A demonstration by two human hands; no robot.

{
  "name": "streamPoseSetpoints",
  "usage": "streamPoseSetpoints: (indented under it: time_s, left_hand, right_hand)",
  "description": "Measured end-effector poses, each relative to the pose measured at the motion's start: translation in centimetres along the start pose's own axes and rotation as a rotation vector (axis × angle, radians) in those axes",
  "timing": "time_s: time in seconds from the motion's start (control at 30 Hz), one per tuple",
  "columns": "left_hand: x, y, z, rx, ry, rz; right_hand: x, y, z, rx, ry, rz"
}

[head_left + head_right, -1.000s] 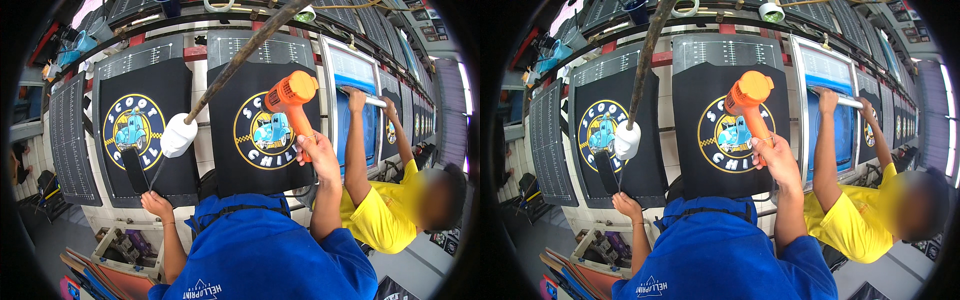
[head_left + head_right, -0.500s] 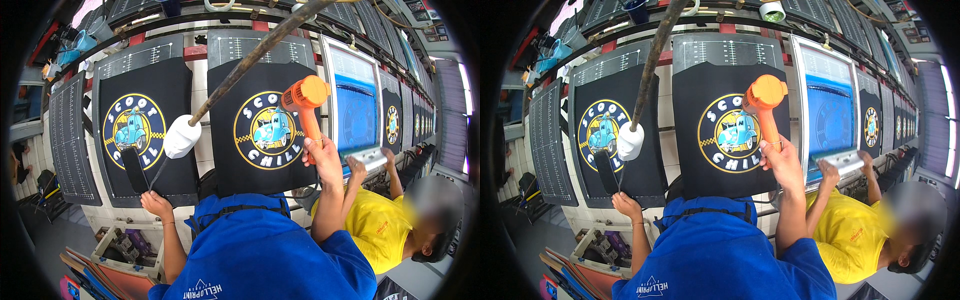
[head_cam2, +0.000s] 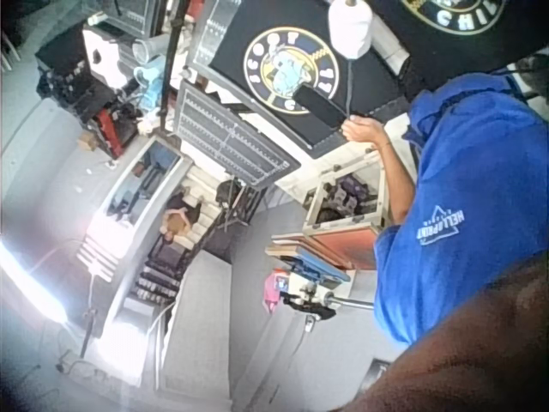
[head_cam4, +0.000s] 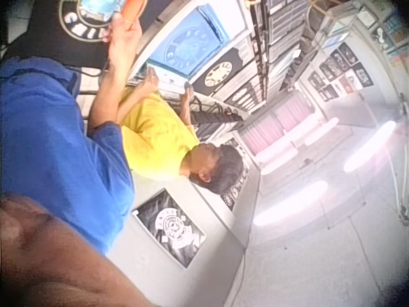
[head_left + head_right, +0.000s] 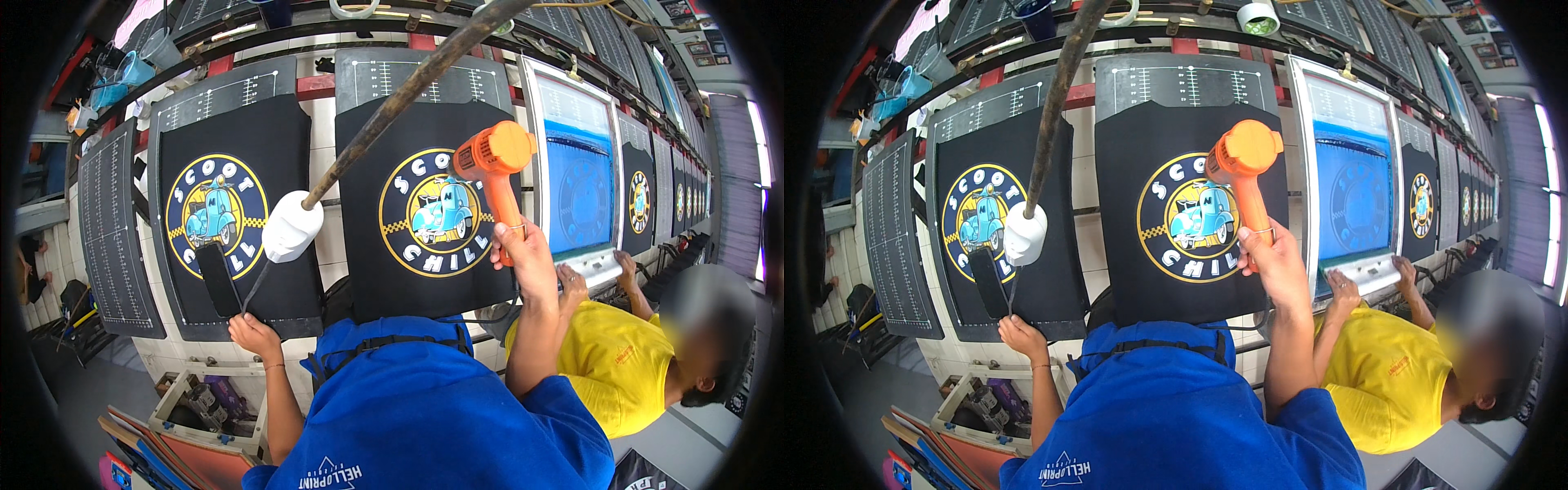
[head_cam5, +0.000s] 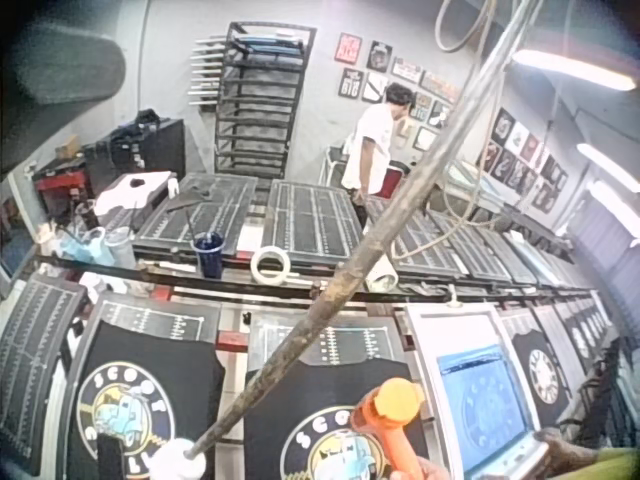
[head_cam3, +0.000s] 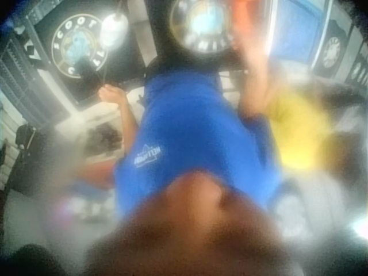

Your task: The person uses a heat gun to dry ink on a series of black t-shirts mounted on printing stations, moving from one station to the next.

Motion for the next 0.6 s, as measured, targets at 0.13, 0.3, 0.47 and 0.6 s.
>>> streamPoseSetpoints:
  time_s: [0.13,0.3,0.47,0.6]
  left_hand:
    - [-0.2,0.1,0.1,-0.004,-0.003,-0.007]
    - [0.0,-0.1,0.0,0.003,-0.004,-0.005]
    - [-0.2,0.1,0.1,-0.006,-0.009,-0.007]
    - [-0.2,0.1,0.1,-0.003,0.004,-0.002]
  right_hand:
    - [-0.2,-0.1,0.4,0.02,0.021,-0.008]
    - [-0.3,0.1,1.3,0.026,0.024,0.039]
    - [0.6,-0.6,1.8,0.008,0.055,0.031]
    - [1.0,-1.3,2.2,0.025,0.085,0.015]
Point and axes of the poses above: each hand's wrist, its own z-axis towards the middle knuckle, its own y-axis out of the back of the hand, x = y × z, the point moved 7 cm from there along z, towards the middle knuckle, and after that the axes turned 4 degrees about -x, right-handed, at the moved point
